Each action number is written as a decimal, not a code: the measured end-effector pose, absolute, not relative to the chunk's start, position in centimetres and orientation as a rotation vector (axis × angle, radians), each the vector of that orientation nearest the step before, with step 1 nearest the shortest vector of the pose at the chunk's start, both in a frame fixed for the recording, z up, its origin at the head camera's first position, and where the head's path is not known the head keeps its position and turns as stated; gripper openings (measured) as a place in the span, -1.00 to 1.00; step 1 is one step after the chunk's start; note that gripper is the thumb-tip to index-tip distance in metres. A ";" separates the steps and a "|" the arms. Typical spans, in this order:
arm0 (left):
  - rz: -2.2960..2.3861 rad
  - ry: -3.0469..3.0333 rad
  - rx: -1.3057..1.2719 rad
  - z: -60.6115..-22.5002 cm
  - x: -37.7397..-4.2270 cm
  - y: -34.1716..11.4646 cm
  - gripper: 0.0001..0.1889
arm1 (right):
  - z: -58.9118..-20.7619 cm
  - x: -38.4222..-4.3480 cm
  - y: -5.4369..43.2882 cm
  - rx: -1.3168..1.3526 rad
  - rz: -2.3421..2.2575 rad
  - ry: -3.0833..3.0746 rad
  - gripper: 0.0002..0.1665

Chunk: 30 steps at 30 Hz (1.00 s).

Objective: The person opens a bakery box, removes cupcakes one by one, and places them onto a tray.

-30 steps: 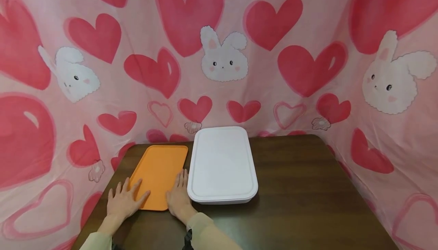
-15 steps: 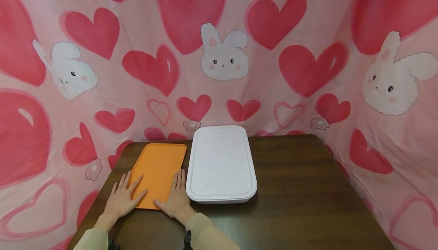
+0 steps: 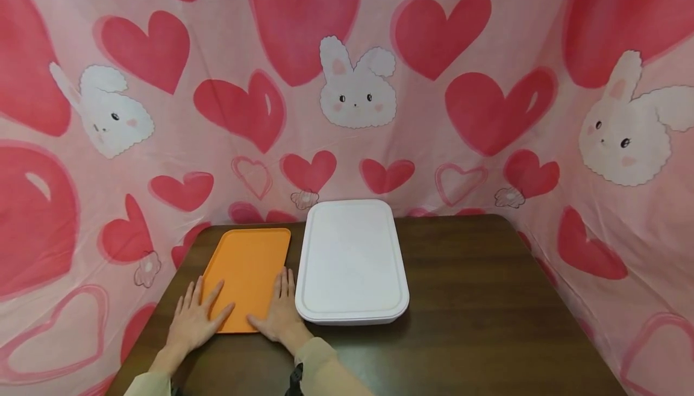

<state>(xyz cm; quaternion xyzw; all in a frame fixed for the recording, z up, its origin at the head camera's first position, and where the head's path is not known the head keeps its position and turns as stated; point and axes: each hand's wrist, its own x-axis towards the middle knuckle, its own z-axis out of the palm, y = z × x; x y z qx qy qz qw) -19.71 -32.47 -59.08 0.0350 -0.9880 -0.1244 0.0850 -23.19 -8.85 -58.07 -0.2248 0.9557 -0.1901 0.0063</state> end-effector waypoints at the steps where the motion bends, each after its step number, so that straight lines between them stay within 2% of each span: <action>1: -0.373 -2.942 0.107 -59.1 -19.7 -32.4 -0.14 | -58.1 -23.2 -8.8 -0.707 -0.621 2.982 0.32; 14: -0.411 -3.007 0.149 -59.1 -19.6 -32.2 -0.09 | -58.8 -23.6 -8.7 -0.731 -0.597 2.998 0.19; 20: -0.437 -2.999 0.145 -59.0 -19.7 -32.0 -0.09 | -59.3 -23.7 -8.4 -0.754 -0.725 3.005 0.13; 25: -0.460 -2.994 0.147 -58.6 -19.7 -32.0 -0.08 | -59.7 -23.5 -8.2 -0.773 -0.845 3.003 0.12; 30: -0.516 -3.017 0.141 -57.9 -19.4 -32.2 -0.08 | -60.0 -22.4 -7.9 -0.822 -0.755 3.026 0.13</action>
